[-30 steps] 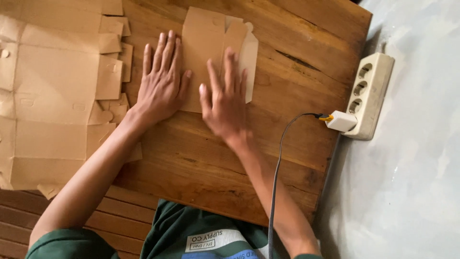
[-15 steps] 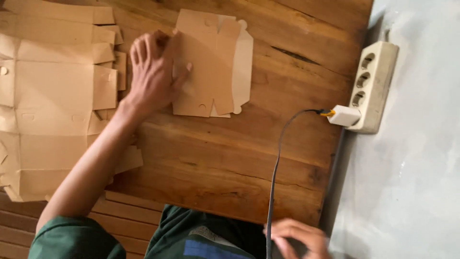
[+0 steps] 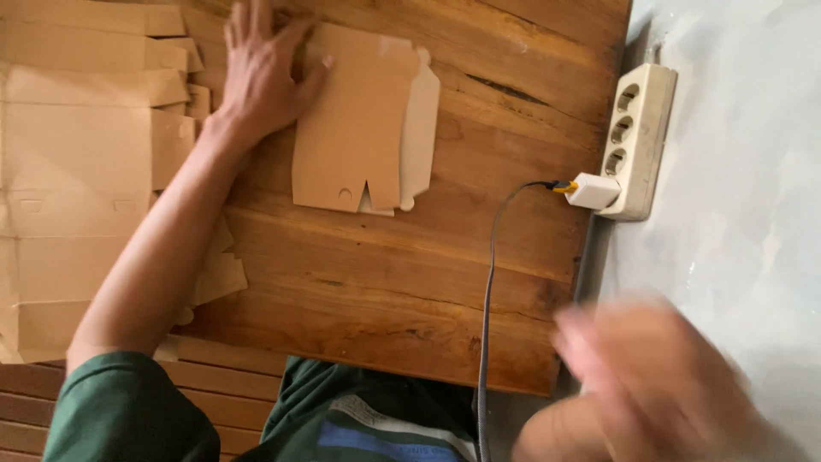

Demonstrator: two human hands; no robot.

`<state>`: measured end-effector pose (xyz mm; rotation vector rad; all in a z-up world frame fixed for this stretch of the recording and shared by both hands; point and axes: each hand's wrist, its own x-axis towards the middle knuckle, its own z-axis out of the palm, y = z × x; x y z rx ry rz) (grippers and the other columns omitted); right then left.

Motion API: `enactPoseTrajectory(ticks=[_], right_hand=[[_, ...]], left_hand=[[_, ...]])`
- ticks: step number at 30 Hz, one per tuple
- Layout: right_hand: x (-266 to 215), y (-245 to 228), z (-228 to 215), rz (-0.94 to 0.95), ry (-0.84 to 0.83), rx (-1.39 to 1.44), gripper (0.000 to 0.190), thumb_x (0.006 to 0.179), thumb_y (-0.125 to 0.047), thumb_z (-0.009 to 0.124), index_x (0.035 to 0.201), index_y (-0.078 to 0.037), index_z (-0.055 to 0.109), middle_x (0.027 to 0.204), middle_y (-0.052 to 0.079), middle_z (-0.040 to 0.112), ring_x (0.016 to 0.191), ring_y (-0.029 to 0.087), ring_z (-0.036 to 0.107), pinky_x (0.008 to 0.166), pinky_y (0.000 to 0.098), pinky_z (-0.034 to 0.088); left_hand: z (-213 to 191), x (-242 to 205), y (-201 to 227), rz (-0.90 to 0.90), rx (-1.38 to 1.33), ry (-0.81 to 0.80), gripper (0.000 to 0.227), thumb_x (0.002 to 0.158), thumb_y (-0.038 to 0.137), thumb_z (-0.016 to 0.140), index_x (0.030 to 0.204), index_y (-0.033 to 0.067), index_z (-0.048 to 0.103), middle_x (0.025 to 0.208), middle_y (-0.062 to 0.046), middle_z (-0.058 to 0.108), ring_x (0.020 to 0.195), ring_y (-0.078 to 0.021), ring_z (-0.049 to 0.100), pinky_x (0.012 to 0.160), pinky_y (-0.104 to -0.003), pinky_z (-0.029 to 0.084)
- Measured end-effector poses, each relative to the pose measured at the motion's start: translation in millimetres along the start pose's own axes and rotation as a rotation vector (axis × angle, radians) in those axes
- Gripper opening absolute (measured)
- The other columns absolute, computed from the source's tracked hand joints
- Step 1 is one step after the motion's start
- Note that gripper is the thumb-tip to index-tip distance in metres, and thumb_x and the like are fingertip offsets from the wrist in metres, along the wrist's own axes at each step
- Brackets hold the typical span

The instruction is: The person folds a flat cardboard box blank along pre-scored lines, tucks flaps into slots, and secures the sides to form a small rectangular box. The person repeats the folding and tucking steps to close the top flaps, completing one box.

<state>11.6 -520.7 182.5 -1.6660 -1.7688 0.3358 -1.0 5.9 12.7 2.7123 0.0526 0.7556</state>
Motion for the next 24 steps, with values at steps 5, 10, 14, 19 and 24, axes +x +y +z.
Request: enactPoseTrajectory(ticks=[5, 10, 14, 19, 24], right_hand=[[171.9, 46.0, 39.3, 0.237, 0.247, -0.156, 0.013, 0.101, 0.001, 0.063, 0.109, 0.003, 0.073, 0.108, 0.017, 0.074, 0.099, 0.028, 0.072, 0.092, 0.0367, 0.057], [194.2, 126.1, 68.2, 0.524, -0.007, -0.237, 0.029, 0.100, -0.021, 0.057, 0.123, -0.016, 0.074, 0.138, 0.002, 0.064, 0.117, 0.021, 0.064, 0.067, 0.0358, 0.060], [222.1, 140.0, 68.1, 0.693, -0.224, -0.170, 0.057, 0.096, -0.040, 0.061, 0.151, -0.030, 0.050, 0.169, 0.002, 0.024, 0.154, 0.025, 0.028, 0.084, 0.0410, 0.062], [240.5, 161.9, 80.4, 0.636, -0.288, -0.235, 0.075, 0.098, -0.050, 0.060, 0.160, -0.018, 0.031, 0.169, 0.017, 0.008, 0.155, 0.032, 0.007, 0.125, 0.0530, 0.009], [251.9, 186.3, 109.1, 0.647, -0.339, -0.354, 0.078, 0.107, -0.054, 0.042, 0.166, -0.017, 0.006, 0.168, 0.023, -0.012, 0.155, 0.036, -0.010, 0.127, 0.0533, -0.005]], left_hand=[[2.3, -1.5, 3.2, 0.038, 0.006, -0.004, 0.040, 0.106, 0.030, 0.073, 0.132, 0.0012, 0.066, 0.123, -0.023, 0.046, 0.112, -0.0433, 0.043, 0.096, -0.059, 0.038], [-5.2, -0.1, 3.2, 0.080, -0.019, 0.006, 0.042, 0.104, 0.028, 0.074, 0.131, -0.0032, 0.065, 0.129, -0.022, 0.046, 0.114, -0.0415, 0.043, 0.094, -0.057, 0.039], [-11.0, -2.4, -4.2, 0.124, -0.053, -0.121, 0.057, 0.108, 0.036, 0.066, 0.146, -0.0038, 0.054, 0.133, -0.024, 0.043, 0.116, -0.0422, 0.041, 0.102, -0.058, 0.036], [-26.8, -2.1, -10.8, 0.057, -0.156, -0.297, 0.077, 0.102, 0.044, 0.066, 0.151, -0.0082, 0.039, 0.154, -0.029, 0.029, 0.139, -0.0461, 0.025, 0.117, -0.061, 0.022], [-44.5, 2.2, -4.1, -0.098, -0.234, -0.500, 0.092, 0.096, 0.057, 0.060, 0.162, 0.0038, 0.025, 0.169, -0.026, 0.005, 0.156, -0.0383, -0.002, 0.126, -0.053, -0.002]])
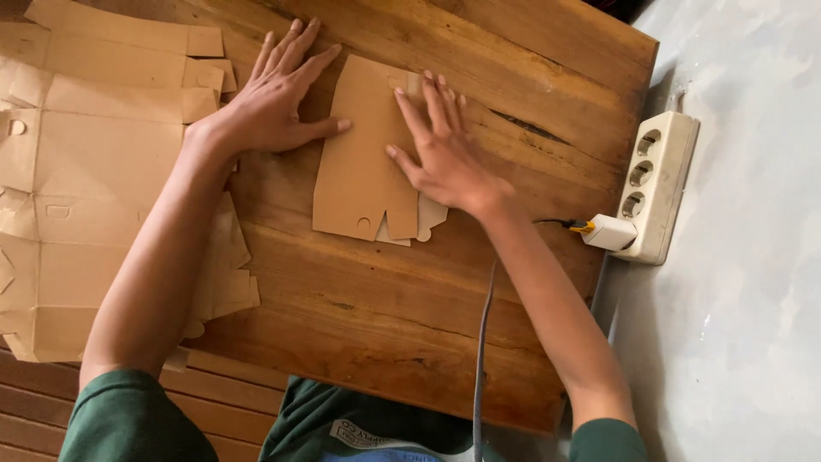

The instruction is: The person folds a flat cardboard box blank along pre-scored lines, tucks flaps into slots, and secures the sides to form a small rectangular box. The person repeats the folding and tucking steps to close the top flaps, completing one box.

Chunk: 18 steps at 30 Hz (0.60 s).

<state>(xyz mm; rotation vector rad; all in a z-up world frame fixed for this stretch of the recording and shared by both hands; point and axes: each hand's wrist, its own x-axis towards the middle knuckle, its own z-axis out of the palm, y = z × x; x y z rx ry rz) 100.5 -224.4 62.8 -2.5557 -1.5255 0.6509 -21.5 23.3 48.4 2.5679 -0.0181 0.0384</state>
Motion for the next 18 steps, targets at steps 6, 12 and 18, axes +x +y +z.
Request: enactPoseTrajectory(ticks=[6, 12, 18], right_hand=[[10.6, 3.8, 16.3, -0.051, 0.116, -0.038, 0.077, 0.114, -0.050, 0.043, 0.167, -0.016, -0.002, 0.169, 0.024, -0.014, 0.157, 0.038, -0.013, 0.127, 0.0561, -0.008], [5.4, 2.2, 11.7, -0.051, 0.092, -0.030, 0.086, 0.112, -0.058, 0.046, 0.166, -0.021, -0.008, 0.169, 0.022, -0.020, 0.157, 0.035, -0.019, 0.128, 0.0545, -0.012], [2.6, 5.0, 17.7, -0.063, 0.082, -0.109, 0.127, 0.089, -0.093, 0.051, 0.165, -0.017, -0.016, 0.168, 0.021, -0.026, 0.156, 0.034, -0.025, 0.127, 0.0547, -0.016]], left_hand=[[-13.4, -5.2, 3.7, -0.039, -0.011, -0.139, 0.116, 0.076, 0.067, 0.070, 0.165, 0.0140, 0.019, 0.170, -0.021, -0.007, 0.156, -0.0317, -0.013, 0.125, -0.051, -0.011], [-9.3, -1.2, 1.0, -0.051, 0.041, -0.211, 0.150, 0.051, 0.075, 0.080, 0.167, 0.0149, 0.006, 0.167, -0.021, -0.019, 0.153, -0.0349, -0.023, 0.123, -0.055, -0.016], [-8.0, -1.8, 1.5, -0.036, 0.051, -0.205, 0.150, 0.052, 0.075, 0.081, 0.167, 0.0158, 0.005, 0.168, -0.021, -0.019, 0.154, -0.0349, -0.023, 0.124, -0.055, -0.015]])
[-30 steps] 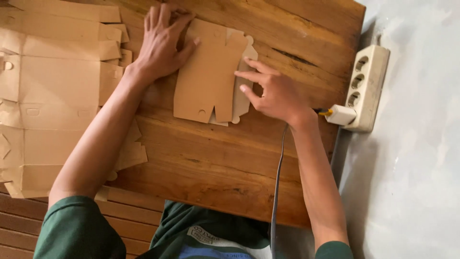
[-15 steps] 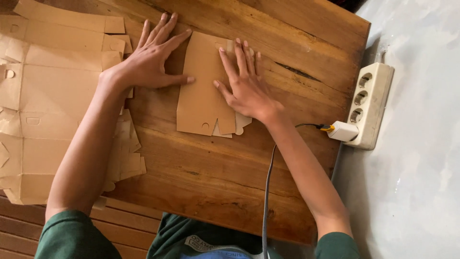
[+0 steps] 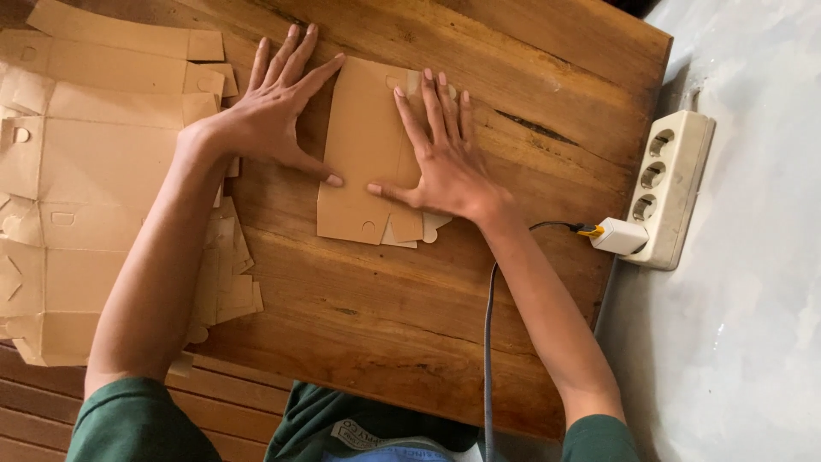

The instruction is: The person folds a flat cardboard box blank along pre-scored lines, tucks flaps into slots, and secures the sides to form a small rectangular box. The person repeats the folding and tucking steps to close the top flaps, completing one box.

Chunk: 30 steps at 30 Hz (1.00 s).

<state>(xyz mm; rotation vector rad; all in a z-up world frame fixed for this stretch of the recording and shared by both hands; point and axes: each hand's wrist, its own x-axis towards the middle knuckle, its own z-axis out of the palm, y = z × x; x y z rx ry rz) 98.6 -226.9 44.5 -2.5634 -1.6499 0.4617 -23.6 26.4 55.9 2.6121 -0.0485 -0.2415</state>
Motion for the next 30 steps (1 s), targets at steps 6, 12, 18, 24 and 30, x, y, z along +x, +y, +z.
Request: enactPoseTrajectory(ticks=[6, 12, 18, 24, 30], right_hand=[[-0.2, 3.0, 5.8, -0.034, 0.038, -0.030, 0.137, 0.080, -0.101, 0.049, 0.165, -0.015, -0.015, 0.168, 0.022, -0.025, 0.156, 0.036, -0.023, 0.129, 0.0566, -0.013], [-0.6, 1.9, 6.0, -0.038, 0.070, -0.018, 0.136, 0.078, -0.102, 0.046, 0.166, -0.016, -0.012, 0.170, 0.021, -0.021, 0.158, 0.036, -0.021, 0.129, 0.0569, -0.013], [0.0, 6.5, 9.4, -0.038, 0.058, -0.005, 0.136, 0.080, -0.100, 0.051, 0.166, -0.016, -0.012, 0.169, 0.020, -0.023, 0.156, 0.034, -0.024, 0.128, 0.0557, -0.015], [-13.2, 2.8, -7.9, -0.131, 0.008, 0.140, 0.142, 0.078, -0.085, 0.076, 0.166, -0.015, -0.011, 0.168, 0.022, -0.025, 0.154, 0.036, -0.027, 0.126, 0.0575, -0.016], [-28.7, -11.6, -9.4, 0.059, -0.155, 0.087, 0.113, 0.101, -0.076, 0.048, 0.161, -0.015, -0.025, 0.160, 0.021, -0.040, 0.149, 0.034, -0.038, 0.123, 0.0542, -0.023]], left_hand=[[-2.5, -0.6, 4.0, -0.009, 0.040, -0.036, 0.163, 0.042, 0.085, 0.076, 0.166, 0.0132, -0.001, 0.166, -0.021, -0.023, 0.152, -0.0343, -0.027, 0.122, -0.058, -0.018], [3.9, 0.1, -5.5, 0.010, 0.029, 0.010, 0.139, 0.063, 0.079, 0.071, 0.167, 0.0200, 0.001, 0.168, -0.020, -0.020, 0.153, -0.0340, -0.025, 0.124, -0.056, -0.017], [11.8, 3.5, -10.1, 0.008, -0.016, 0.088, 0.094, 0.093, 0.063, 0.055, 0.167, 0.0184, 0.016, 0.169, -0.023, -0.009, 0.155, -0.0353, -0.015, 0.125, -0.056, -0.010], [13.3, 4.9, -6.6, -0.014, 0.042, 0.100, 0.083, 0.101, 0.059, 0.046, 0.167, 0.0236, 0.010, 0.170, -0.024, -0.007, 0.156, -0.0350, -0.015, 0.124, -0.057, -0.010], [13.9, 5.0, -5.6, -0.020, 0.040, 0.092, 0.081, 0.101, 0.060, 0.044, 0.167, 0.0252, 0.013, 0.169, -0.024, -0.009, 0.155, -0.0356, -0.015, 0.124, -0.058, -0.010]])
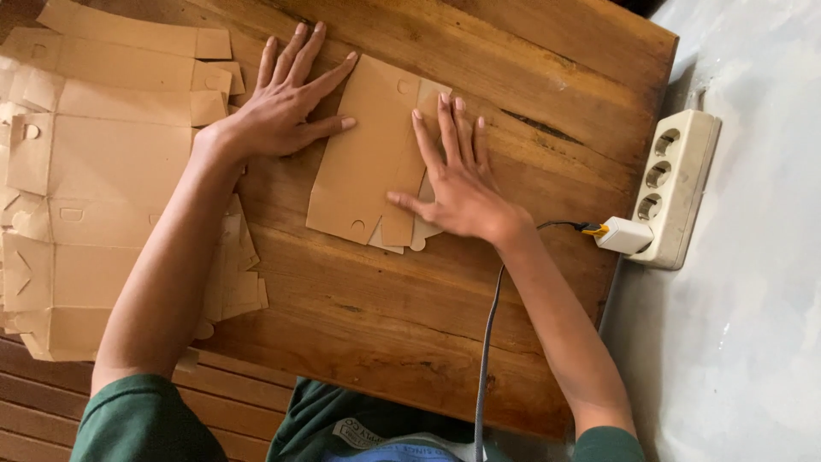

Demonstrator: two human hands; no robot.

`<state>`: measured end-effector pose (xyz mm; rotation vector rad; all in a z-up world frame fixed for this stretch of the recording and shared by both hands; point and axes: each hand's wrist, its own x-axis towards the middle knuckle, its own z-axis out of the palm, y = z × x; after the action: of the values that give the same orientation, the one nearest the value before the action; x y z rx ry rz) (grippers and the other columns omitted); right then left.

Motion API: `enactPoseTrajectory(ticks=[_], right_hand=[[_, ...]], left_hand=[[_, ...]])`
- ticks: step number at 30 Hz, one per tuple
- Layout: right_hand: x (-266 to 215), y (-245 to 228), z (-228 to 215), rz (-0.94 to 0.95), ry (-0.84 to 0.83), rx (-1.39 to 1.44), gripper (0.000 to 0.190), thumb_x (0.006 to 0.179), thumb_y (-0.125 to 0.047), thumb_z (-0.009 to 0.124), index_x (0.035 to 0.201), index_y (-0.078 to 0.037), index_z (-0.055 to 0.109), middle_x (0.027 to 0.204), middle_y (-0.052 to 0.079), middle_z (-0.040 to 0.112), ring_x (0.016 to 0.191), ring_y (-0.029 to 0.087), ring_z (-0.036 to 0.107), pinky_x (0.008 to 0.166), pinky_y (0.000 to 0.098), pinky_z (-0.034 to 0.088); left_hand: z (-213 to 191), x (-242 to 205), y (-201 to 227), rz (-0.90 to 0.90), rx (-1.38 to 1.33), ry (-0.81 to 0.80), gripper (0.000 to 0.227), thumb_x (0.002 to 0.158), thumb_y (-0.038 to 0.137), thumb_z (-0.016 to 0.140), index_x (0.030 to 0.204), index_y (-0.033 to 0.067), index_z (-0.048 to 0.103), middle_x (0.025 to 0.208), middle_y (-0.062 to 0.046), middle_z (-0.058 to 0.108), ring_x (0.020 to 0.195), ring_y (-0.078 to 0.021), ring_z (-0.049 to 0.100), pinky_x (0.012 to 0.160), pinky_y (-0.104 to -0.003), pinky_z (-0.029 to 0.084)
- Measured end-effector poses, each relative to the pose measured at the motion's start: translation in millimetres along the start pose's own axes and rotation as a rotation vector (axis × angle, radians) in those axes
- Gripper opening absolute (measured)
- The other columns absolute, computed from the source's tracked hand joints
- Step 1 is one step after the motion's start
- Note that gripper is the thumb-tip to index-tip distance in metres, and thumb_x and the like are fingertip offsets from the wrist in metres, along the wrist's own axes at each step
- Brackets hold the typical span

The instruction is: The person folds a flat cardboard box blank along pre-scored lines, tucks flaps into slots, and secures the sides to form a small rectangular box. The person repeats the folding and tucking steps to close the top flaps, completing one box.

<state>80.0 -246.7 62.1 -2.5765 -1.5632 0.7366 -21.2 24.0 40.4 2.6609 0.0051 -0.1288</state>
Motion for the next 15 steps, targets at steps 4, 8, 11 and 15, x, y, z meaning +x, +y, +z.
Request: enactPoseTrajectory(ticks=[4, 8, 11, 15], right_hand=[[9.9, 10.7, -3.0, 0.071, 0.051, 0.015, 0.100, 0.103, -0.075, 0.034, 0.161, -0.017, -0.024, 0.161, 0.016, -0.039, 0.150, 0.030, -0.035, 0.124, 0.0538, -0.022], [11.1, 19.1, -9.9, 0.057, 0.137, 0.012, 0.088, 0.107, -0.062, 0.036, 0.165, -0.011, -0.005, 0.169, 0.022, -0.016, 0.156, 0.033, -0.016, 0.127, 0.0506, -0.010], [5.7, 17.9, -23.1, 0.059, 0.093, 0.030, 0.079, 0.108, -0.056, 0.031, 0.165, -0.010, -0.001, 0.170, 0.019, -0.012, 0.157, 0.032, -0.010, 0.128, 0.0487, -0.005], [6.1, 38.8, -10.5, -0.029, 0.212, 0.085, 0.068, 0.112, -0.034, 0.039, 0.163, -0.002, 0.008, 0.171, 0.020, 0.001, 0.158, 0.033, 0.000, 0.129, 0.0478, 0.003]], left_hand=[[-0.3, 0.1, -0.9, 0.010, 0.001, 0.019, 0.080, 0.101, 0.061, 0.043, 0.167, 0.0243, 0.017, 0.169, -0.025, -0.008, 0.155, -0.0362, -0.014, 0.124, -0.060, -0.009], [-5.9, -1.9, 5.1, -0.013, -0.038, 0.000, 0.079, 0.101, 0.059, 0.046, 0.166, 0.0254, 0.018, 0.169, -0.023, -0.008, 0.155, -0.0342, -0.015, 0.124, -0.056, -0.011], [-2.6, 1.6, 0.1, 0.004, -0.036, 0.018, 0.083, 0.099, 0.059, 0.050, 0.167, 0.0208, 0.021, 0.169, -0.026, -0.005, 0.155, -0.0374, -0.012, 0.122, -0.059, -0.010], [2.4, 4.1, 15.6, -0.016, -0.083, 0.102, 0.080, 0.098, 0.049, 0.063, 0.158, 0.0048, 0.033, 0.167, -0.031, 0.007, 0.155, -0.0444, 0.000, 0.121, -0.065, -0.001]])
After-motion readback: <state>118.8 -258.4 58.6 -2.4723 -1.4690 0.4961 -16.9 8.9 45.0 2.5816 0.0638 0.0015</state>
